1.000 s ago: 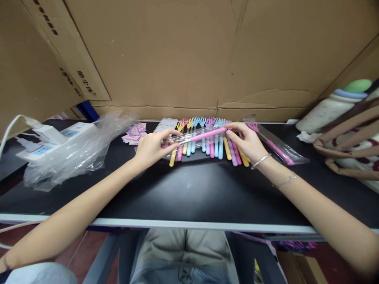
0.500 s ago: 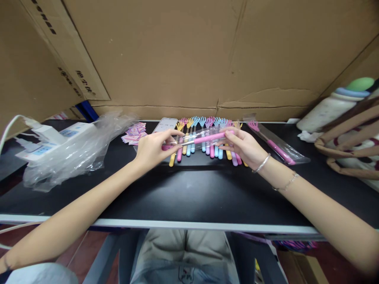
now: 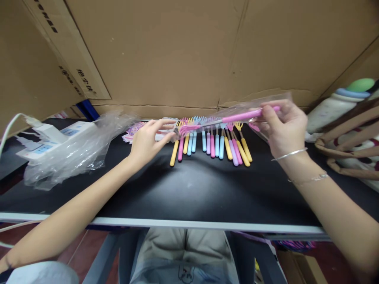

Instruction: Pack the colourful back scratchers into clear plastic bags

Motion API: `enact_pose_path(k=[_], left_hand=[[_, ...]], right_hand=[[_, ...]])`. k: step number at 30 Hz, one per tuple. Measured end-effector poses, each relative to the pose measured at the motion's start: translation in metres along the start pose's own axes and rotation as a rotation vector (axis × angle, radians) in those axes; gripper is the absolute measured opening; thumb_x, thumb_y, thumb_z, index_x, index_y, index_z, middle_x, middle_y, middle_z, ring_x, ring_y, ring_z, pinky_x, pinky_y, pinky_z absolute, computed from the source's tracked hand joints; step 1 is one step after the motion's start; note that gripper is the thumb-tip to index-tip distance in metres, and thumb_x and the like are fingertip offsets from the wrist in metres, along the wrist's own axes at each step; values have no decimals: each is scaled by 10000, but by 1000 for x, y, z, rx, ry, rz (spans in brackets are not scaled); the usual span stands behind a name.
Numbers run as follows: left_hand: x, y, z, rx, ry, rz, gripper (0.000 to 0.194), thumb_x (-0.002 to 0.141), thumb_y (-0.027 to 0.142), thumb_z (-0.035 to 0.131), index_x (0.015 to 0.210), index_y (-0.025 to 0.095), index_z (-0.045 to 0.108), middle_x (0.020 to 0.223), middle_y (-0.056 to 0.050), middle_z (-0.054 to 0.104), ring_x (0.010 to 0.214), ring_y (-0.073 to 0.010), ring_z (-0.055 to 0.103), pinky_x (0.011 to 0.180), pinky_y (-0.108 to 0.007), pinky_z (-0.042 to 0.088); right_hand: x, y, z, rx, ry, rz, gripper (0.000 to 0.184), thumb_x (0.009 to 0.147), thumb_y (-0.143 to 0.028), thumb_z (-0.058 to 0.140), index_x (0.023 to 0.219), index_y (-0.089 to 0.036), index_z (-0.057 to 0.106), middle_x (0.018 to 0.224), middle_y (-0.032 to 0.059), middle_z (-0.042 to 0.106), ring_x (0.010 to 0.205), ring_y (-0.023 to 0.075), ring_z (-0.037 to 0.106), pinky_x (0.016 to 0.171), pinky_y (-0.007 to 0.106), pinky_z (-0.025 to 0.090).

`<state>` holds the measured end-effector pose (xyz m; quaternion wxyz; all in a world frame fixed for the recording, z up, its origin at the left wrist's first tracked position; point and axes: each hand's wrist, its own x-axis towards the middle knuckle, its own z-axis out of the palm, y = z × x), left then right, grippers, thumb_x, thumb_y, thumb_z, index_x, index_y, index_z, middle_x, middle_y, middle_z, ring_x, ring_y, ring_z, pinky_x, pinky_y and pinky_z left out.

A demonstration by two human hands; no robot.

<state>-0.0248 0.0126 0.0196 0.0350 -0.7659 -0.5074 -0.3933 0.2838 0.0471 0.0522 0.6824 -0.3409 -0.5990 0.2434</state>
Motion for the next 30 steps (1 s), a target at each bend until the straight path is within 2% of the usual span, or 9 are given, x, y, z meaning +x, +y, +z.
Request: enact_pose_path(k=[2,5,7,9,13,16,22,26,30], left_hand=[[0,0,0,0,28,24,262,899,327,513,1126,240,613,1044,-7,697,982,-169,619,805,-259,452],[-2,1,3,19,24,78,210,906,285,504,1054,242,647,1001,4,706,920,-153,628,777,-246,453],[-4,1,7,59,-17,138,198,913,285,501,1019,242,662,971,7,709,887,-149,627,749,-239,450],[-7,2,12,115,-61,211,207,925,300,489,1007,234,668,958,1,710,868,-148,622,725,-234,445],[-14,5,22,237,-133,404,245,955,260,428,1017,225,663,903,-4,711,840,-135,610,687,-217,431],[-18,11,27,293,-161,528,265,957,208,398,1034,225,651,906,-4,707,831,-131,599,676,-212,426],[-24,20,35,274,-157,556,231,941,300,453,1106,239,603,940,-9,683,900,-134,599,752,-212,446],[-29,23,40,245,-219,585,239,924,362,489,1091,216,578,988,-14,670,914,-136,603,675,-203,451],[-31,26,42,213,-249,606,278,921,402,489,1091,197,569,1005,-33,664,899,-149,603,654,-215,451]], right_hand=[[-3,-9,-1,-83,25,-154,168,762,-355,715,811,-217,633,797,36,673,723,171,674,647,322,563],[-14,-18,-1,-312,-6,-337,98,816,-330,664,900,-280,652,916,40,694,872,225,670,769,415,542],[-22,-16,-1,-487,-81,-471,110,819,-303,662,929,-294,661,966,29,706,920,231,663,812,426,518],[-27,-9,-1,-608,-221,-565,86,824,-295,655,907,-285,673,962,20,719,925,222,664,814,407,509],[-36,8,5,-707,-558,-523,146,885,-341,556,898,-279,688,1038,23,717,923,204,652,818,387,506],[-45,13,14,-778,-721,-508,227,928,-347,469,919,-284,687,1083,26,704,901,192,638,787,364,497],[-65,21,34,-996,-848,-683,210,946,-244,420,928,-202,625,992,79,679,858,181,610,611,266,422],[-68,23,39,-1029,-894,-682,123,921,-237,468,903,-174,572,893,78,634,797,173,596,574,251,397],[-68,19,38,-1003,-939,-650,152,908,-315,510,870,-174,553,856,67,622,777,179,595,589,258,413]])
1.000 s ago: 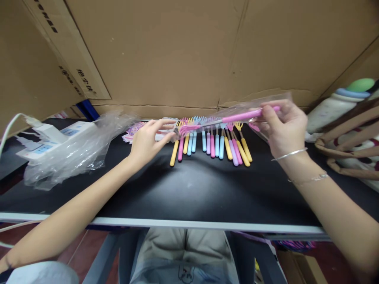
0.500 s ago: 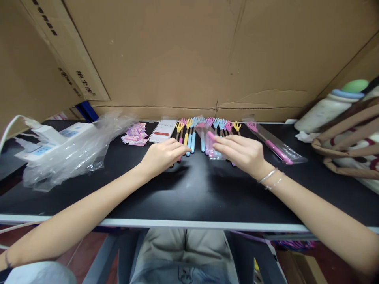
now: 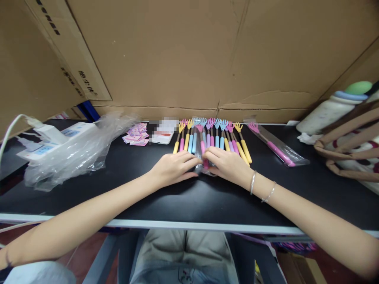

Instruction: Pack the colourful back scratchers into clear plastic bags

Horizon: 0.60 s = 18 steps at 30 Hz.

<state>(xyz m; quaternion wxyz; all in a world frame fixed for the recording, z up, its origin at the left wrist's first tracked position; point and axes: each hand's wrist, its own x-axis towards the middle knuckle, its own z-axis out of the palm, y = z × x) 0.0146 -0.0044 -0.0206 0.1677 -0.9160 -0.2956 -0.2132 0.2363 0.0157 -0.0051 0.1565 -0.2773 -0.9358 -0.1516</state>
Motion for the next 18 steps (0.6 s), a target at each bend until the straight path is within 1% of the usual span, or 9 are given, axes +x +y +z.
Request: enact_pose_path(k=[3,6,8,11,14,18], left_hand=[[1,2,-1,-35,-10,15,262,941,395,447,1012,196,601,962,-36,664,885,-147,601,679,-222,451],[1,2,-2,-51,-22,29,273,952,388,423,925,202,621,897,-26,663,850,-140,597,678,-224,437],[2,2,-2,-49,-29,17,286,943,417,435,920,199,618,880,-26,662,838,-143,593,658,-230,424],[2,-1,-1,-52,-43,-32,302,920,464,463,930,200,609,866,-17,663,835,-148,588,616,-238,398],[2,-3,-1,-96,-56,-97,264,901,454,503,899,209,598,844,6,659,828,-140,584,597,-235,377],[3,-3,-1,-223,-64,-209,194,881,403,556,833,219,595,825,33,642,798,-110,579,620,-201,377]], right_hand=[[-1,-1,0,67,-29,-34,193,898,-370,527,876,-181,559,891,68,634,842,189,601,640,268,442],[-2,-1,3,116,-54,-76,171,911,-334,513,895,-179,584,921,71,631,876,184,594,705,275,459],[-3,0,4,141,-55,-89,167,925,-301,487,897,-183,603,904,65,626,859,174,589,714,273,461],[-2,0,2,174,-42,-103,204,942,-279,445,891,-192,623,874,55,627,823,165,582,693,268,453],[-1,0,-1,209,-49,-99,196,937,-275,457,879,-193,625,882,51,636,827,164,577,693,262,438],[0,-1,-3,305,-61,-17,194,921,-314,496,825,-188,608,820,38,633,801,159,565,684,254,419]])
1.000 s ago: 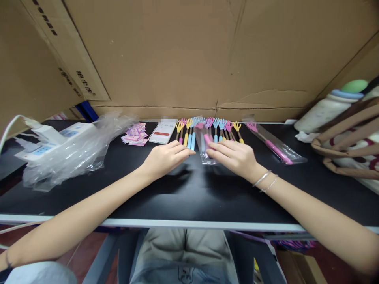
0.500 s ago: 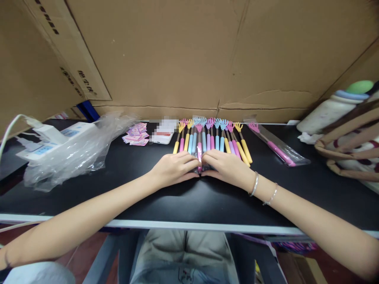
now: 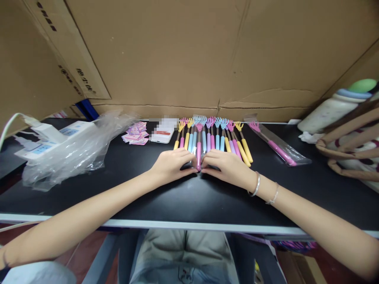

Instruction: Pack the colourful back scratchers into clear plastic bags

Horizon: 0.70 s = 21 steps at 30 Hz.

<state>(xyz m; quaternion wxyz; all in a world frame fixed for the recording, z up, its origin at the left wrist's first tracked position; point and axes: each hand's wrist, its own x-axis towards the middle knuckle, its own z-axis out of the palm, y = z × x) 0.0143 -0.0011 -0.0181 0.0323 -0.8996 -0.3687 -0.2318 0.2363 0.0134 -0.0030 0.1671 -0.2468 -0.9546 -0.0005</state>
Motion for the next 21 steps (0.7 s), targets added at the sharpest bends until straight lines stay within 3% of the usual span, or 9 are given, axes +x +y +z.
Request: enact_pose_path(k=[9,15,21], left_hand=[[3,4,0,-138,-3,-188,165,797,404,665,798,243,626,793,45,594,710,-96,543,596,-183,370],[5,-1,6,-164,7,-169,178,800,331,677,774,202,557,802,55,629,796,-122,553,755,-248,357],[5,-4,10,-161,-8,-126,102,834,251,632,817,198,547,784,53,620,806,-131,534,835,-288,307]], right_hand=[[1,-4,3,140,109,213,100,842,-263,615,770,-194,618,747,26,581,762,159,531,650,249,391],[3,-1,10,240,143,283,123,801,-244,669,752,-184,574,753,24,592,778,173,532,686,276,404],[3,5,19,284,184,298,156,774,-93,632,726,-185,516,741,15,561,759,166,537,674,272,414]])
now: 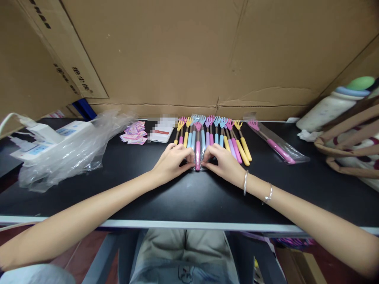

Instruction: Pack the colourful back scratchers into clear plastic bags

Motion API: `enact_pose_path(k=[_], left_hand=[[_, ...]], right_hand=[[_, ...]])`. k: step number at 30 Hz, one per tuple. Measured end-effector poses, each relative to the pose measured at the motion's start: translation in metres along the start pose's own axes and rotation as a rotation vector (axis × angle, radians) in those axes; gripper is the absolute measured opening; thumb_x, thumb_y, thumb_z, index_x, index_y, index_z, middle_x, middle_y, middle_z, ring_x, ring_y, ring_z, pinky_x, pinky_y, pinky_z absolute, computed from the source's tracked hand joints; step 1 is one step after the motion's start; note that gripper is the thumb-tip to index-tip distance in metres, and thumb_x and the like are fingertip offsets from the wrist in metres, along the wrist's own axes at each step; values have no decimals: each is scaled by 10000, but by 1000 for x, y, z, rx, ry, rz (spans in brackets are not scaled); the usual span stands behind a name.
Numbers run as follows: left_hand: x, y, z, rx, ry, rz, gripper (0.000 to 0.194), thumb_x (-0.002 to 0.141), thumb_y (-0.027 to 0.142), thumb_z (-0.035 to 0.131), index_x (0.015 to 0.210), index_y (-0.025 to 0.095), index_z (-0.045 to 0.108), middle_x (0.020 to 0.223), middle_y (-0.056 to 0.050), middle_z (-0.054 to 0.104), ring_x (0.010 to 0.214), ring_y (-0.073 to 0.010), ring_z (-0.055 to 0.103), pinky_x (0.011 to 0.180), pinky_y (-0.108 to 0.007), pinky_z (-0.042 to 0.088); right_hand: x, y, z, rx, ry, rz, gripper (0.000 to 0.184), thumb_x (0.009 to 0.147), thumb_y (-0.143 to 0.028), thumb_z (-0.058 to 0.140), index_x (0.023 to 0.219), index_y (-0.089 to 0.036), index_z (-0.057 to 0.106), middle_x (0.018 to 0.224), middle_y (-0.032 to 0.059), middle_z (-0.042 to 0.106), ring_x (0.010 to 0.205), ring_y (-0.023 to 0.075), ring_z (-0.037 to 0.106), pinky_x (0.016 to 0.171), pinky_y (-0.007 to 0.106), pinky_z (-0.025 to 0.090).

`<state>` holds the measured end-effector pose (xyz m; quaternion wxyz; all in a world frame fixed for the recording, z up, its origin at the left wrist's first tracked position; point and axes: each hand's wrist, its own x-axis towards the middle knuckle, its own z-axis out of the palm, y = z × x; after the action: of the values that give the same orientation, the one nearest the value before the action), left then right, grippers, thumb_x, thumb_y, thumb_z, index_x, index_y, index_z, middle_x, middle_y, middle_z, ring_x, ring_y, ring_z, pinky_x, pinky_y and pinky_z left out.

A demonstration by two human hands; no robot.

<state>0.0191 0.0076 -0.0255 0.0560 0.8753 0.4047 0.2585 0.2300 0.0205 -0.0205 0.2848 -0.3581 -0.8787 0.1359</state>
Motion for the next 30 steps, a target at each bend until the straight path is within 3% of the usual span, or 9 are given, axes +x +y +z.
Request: enact_pose_path(k=[3,11,17,24,30], left_hand=[[-1,1,-1,-31,-28,13,22,856,214,594,869,220,576,779,59,629,831,-135,524,831,-285,301],[-1,2,-5,-22,-55,-27,179,868,221,584,1029,283,630,775,55,668,848,-155,512,813,-309,282],[-2,3,-6,51,-15,-20,188,853,236,614,1037,267,627,754,54,680,829,-152,528,817,-317,277],[-6,-1,-4,216,37,128,120,881,265,586,972,288,661,808,34,688,851,-165,508,804,-323,289],[-6,-2,-7,321,153,231,127,892,309,574,896,266,694,782,23,697,833,-169,519,761,-328,295]], right_hand=[[0,0,0,-4,-1,-8,139,772,-72,619,737,-180,539,741,23,570,784,175,531,685,281,408],[-2,-6,-3,-74,-48,11,102,830,-142,604,834,-209,680,737,26,660,827,197,504,722,311,376],[-3,-10,-5,-153,-47,-19,125,825,-135,610,864,-217,696,711,26,647,808,190,502,687,288,376],[-1,-4,-7,-154,-68,-43,103,857,-194,591,815,-210,683,738,30,651,802,179,496,656,266,387],[-2,-8,-14,-328,-127,-102,133,873,-198,574,912,-211,700,795,44,673,829,195,474,697,303,357]])
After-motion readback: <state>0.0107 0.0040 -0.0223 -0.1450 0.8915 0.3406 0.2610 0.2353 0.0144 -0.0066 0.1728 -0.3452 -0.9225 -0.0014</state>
